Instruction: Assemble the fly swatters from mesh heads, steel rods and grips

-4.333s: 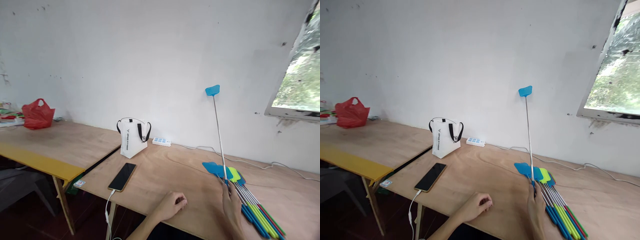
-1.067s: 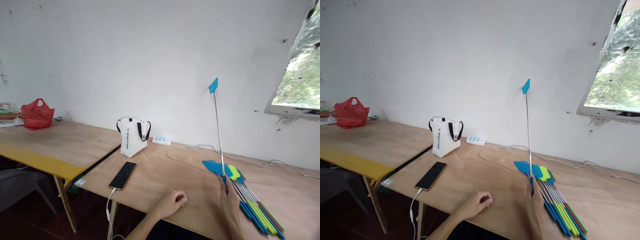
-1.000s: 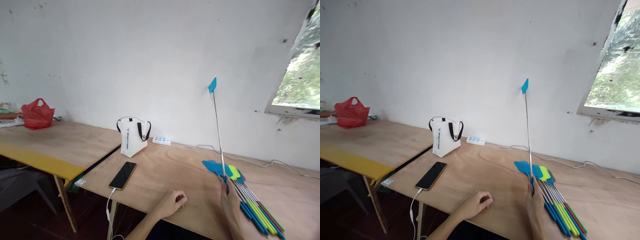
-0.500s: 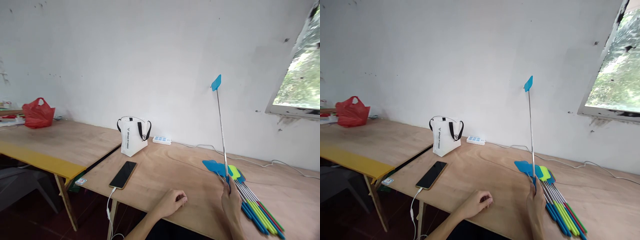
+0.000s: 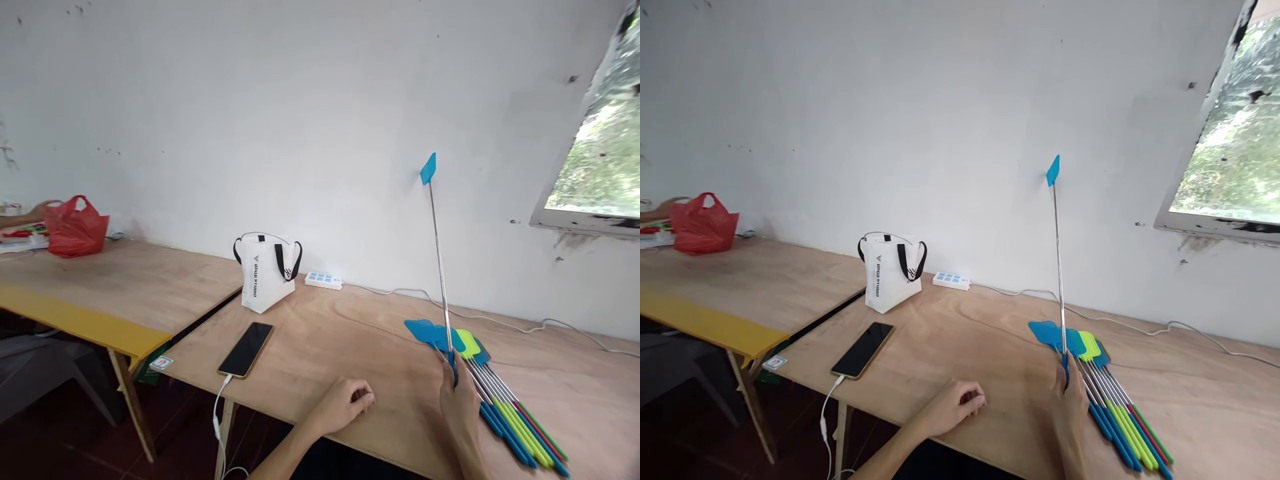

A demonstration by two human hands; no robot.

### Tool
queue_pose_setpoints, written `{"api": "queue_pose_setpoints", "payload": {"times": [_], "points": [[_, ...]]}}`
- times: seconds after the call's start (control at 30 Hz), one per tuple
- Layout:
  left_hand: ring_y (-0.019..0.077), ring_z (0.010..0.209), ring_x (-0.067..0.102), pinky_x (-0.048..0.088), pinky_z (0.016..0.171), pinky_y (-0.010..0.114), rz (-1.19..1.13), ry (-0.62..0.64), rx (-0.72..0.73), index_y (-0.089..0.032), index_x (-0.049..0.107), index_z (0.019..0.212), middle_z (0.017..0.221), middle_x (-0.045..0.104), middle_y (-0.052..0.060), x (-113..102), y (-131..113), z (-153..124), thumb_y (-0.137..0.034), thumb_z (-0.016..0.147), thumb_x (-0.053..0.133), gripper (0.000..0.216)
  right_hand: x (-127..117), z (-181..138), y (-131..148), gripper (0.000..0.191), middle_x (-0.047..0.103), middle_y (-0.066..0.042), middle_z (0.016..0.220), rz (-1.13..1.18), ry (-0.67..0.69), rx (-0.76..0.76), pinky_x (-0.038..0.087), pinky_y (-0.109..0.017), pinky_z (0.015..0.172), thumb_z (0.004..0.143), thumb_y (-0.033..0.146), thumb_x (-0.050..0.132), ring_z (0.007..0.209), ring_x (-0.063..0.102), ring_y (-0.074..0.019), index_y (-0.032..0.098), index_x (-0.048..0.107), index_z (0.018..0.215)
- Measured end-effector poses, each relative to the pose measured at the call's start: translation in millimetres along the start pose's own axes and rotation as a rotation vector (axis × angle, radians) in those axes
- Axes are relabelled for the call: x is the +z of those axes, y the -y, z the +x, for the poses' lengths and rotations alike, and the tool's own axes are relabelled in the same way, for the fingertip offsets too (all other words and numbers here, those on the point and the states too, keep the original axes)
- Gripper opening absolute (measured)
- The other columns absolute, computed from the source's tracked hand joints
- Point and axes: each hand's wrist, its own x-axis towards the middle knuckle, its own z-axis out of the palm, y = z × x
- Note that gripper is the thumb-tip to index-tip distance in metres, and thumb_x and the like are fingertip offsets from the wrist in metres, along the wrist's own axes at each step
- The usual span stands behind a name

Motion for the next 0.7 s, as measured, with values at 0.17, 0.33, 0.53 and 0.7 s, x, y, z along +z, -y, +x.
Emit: {"api": "queue_pose_setpoints", "payload": {"times": [0.17,0.33,0.53,0.7], "points": [[0.0171,0.074,0.064,0.044,0.069,0.023,-0.001,0.004,-0.017,-0.017,0.072,0.091,0.081,0.072,0.005,-0.9,-3.6,-0.6,-0.036,0.097,0.048,0.031,0.7,-2.4,1.0,0.095,0.060,-0.024,0.137,0.006,0.008,-0.025,0.042,-0.054,0.105,0.090,0.081,0.025,0.128,0.054,-0.0399,0.007,0.053,0.142],[0.0175,0.074,0.064,0.044,0.070,0.024,0.005,0.008,-0.019,-0.017,0.072,0.092,0.081,0.072,0.005,-2.0,-5.6,-0.3,-0.035,0.096,0.048,0.031,-1.8,-4.0,4.4,0.092,0.059,-0.024,0.138,-0.004,0.016,-0.005,0.042,-0.053,0.106,0.091,0.079,0.025,0.128,0.054,-0.0396,0.008,0.053,0.142],[0.0165,0.073,0.063,0.044,0.069,0.023,0.001,0.001,-0.013,-0.017,0.072,0.091,0.079,0.071,0.004,-1.7,-4.5,-0.5,-0.034,0.097,0.049,0.029,-2.7,-3.8,7.6,0.093,0.060,-0.025,0.136,-0.005,0.003,0.006,0.041,-0.053,0.106,0.091,0.078,0.025,0.128,0.054,-0.0400,0.006,0.054,0.141],[0.0165,0.072,0.063,0.044,0.069,0.023,-0.011,0.007,-0.018,-0.017,0.072,0.090,0.079,0.071,0.004,-1.6,-4.1,-0.4,-0.034,0.097,0.049,0.030,-1.0,-3.8,5.2,0.090,0.059,-0.025,0.137,0.002,-0.001,0.007,0.041,-0.054,0.106,0.091,0.076,0.027,0.129,0.054,-0.0400,0.006,0.054,0.141]]}}
